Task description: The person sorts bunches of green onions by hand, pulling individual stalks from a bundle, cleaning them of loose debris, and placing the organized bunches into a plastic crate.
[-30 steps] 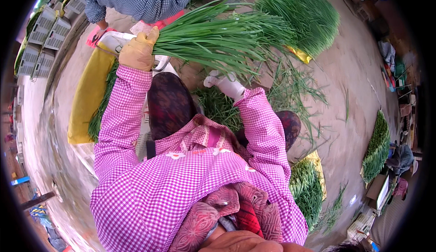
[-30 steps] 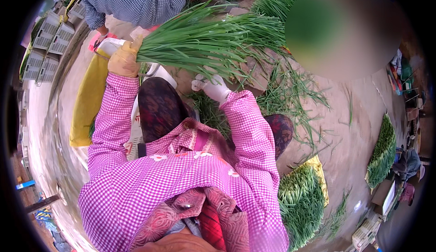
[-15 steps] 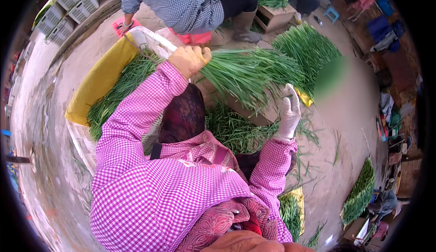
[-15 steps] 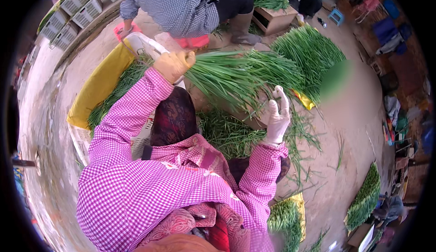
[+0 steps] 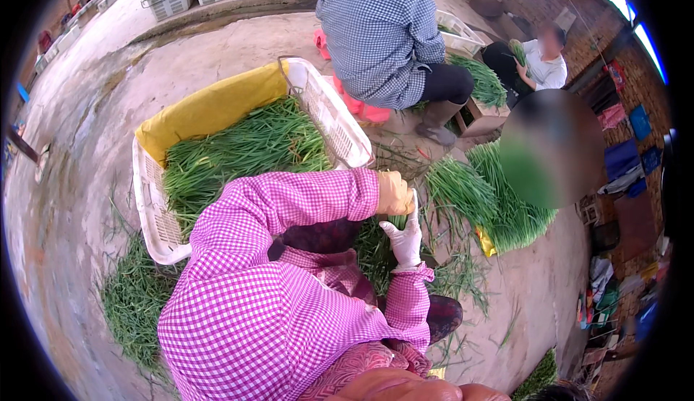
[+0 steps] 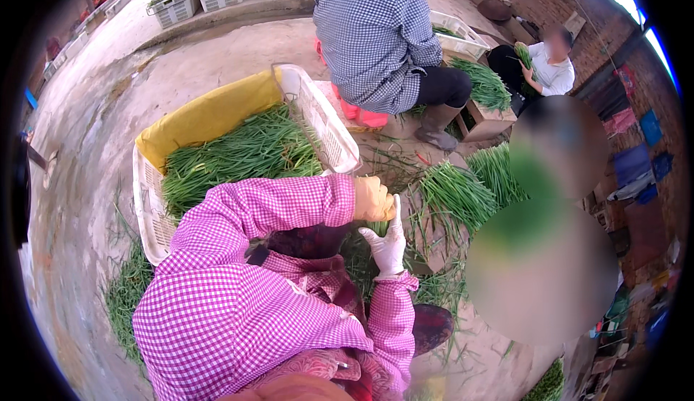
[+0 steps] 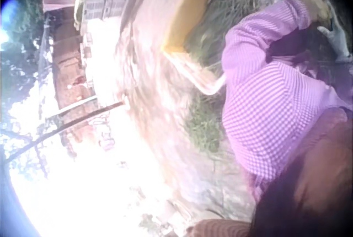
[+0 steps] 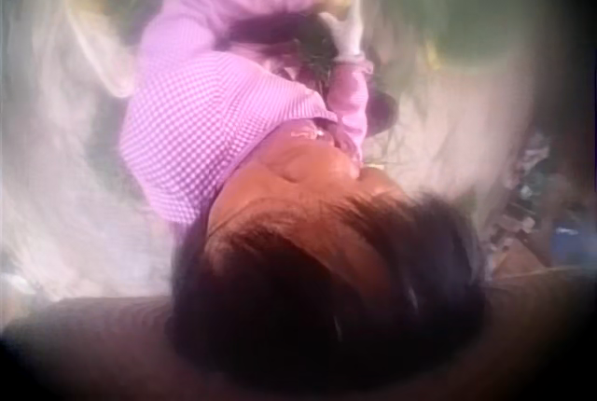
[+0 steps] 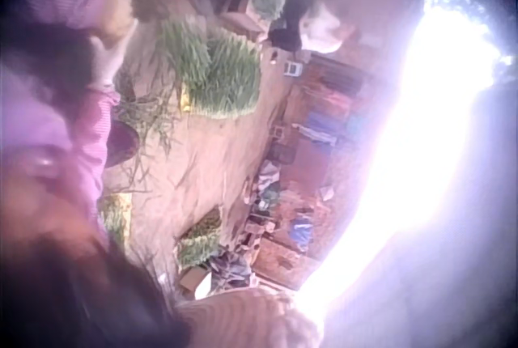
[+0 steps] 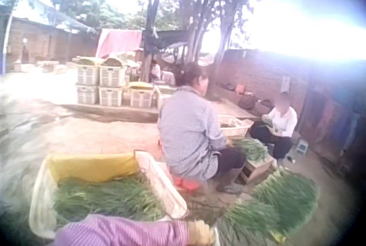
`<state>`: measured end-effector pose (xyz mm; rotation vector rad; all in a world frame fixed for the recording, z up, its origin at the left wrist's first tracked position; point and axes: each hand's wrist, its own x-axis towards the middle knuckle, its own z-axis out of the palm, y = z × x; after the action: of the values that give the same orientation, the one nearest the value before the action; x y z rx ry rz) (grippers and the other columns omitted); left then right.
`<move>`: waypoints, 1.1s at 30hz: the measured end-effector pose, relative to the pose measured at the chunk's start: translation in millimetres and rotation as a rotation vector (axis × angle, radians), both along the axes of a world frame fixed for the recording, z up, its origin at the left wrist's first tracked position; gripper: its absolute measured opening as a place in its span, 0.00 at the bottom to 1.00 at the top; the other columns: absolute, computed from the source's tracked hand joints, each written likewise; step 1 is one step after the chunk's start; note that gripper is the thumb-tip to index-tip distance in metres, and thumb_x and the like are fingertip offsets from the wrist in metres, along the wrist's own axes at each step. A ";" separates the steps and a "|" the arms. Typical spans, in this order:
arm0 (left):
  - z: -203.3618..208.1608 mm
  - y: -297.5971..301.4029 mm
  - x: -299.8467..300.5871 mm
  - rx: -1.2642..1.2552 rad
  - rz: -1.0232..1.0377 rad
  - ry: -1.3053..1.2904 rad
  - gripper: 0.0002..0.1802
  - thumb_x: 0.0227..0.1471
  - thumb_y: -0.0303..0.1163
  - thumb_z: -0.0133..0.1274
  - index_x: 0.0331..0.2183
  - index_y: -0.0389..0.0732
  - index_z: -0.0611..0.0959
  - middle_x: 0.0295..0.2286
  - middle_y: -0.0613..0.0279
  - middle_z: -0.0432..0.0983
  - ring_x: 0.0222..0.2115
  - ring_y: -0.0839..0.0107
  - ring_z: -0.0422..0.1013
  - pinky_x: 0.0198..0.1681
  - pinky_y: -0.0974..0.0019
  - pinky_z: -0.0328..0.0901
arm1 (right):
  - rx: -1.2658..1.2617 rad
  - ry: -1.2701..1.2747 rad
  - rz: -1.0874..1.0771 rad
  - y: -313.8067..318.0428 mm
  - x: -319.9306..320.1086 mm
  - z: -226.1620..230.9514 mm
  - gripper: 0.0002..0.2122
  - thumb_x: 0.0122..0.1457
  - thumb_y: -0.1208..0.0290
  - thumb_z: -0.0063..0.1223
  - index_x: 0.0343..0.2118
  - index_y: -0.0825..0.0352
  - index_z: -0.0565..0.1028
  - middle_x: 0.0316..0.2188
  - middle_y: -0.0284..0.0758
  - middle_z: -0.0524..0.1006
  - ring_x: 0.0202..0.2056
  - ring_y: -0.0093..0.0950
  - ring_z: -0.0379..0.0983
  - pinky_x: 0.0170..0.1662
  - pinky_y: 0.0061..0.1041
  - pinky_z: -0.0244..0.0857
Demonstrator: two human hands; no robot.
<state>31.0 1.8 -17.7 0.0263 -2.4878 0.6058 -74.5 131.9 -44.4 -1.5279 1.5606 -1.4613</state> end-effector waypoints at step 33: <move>20.4 -73.9 -17.7 0.847 0.272 -0.543 0.16 0.47 0.36 0.52 0.41 0.48 0.78 0.33 0.60 0.78 0.36 0.61 0.74 0.40 0.60 0.67 | -0.559 -1.260 -0.082 150.9 -96.9 50.8 0.21 0.58 0.73 0.47 0.54 0.69 0.59 0.37 0.30 0.68 0.28 0.16 0.62 0.35 0.19 0.63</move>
<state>13.3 -72.1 2.7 0.5963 -3.1064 -0.4485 -171.4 282.8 6.4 -0.4242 0.4577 -2.3137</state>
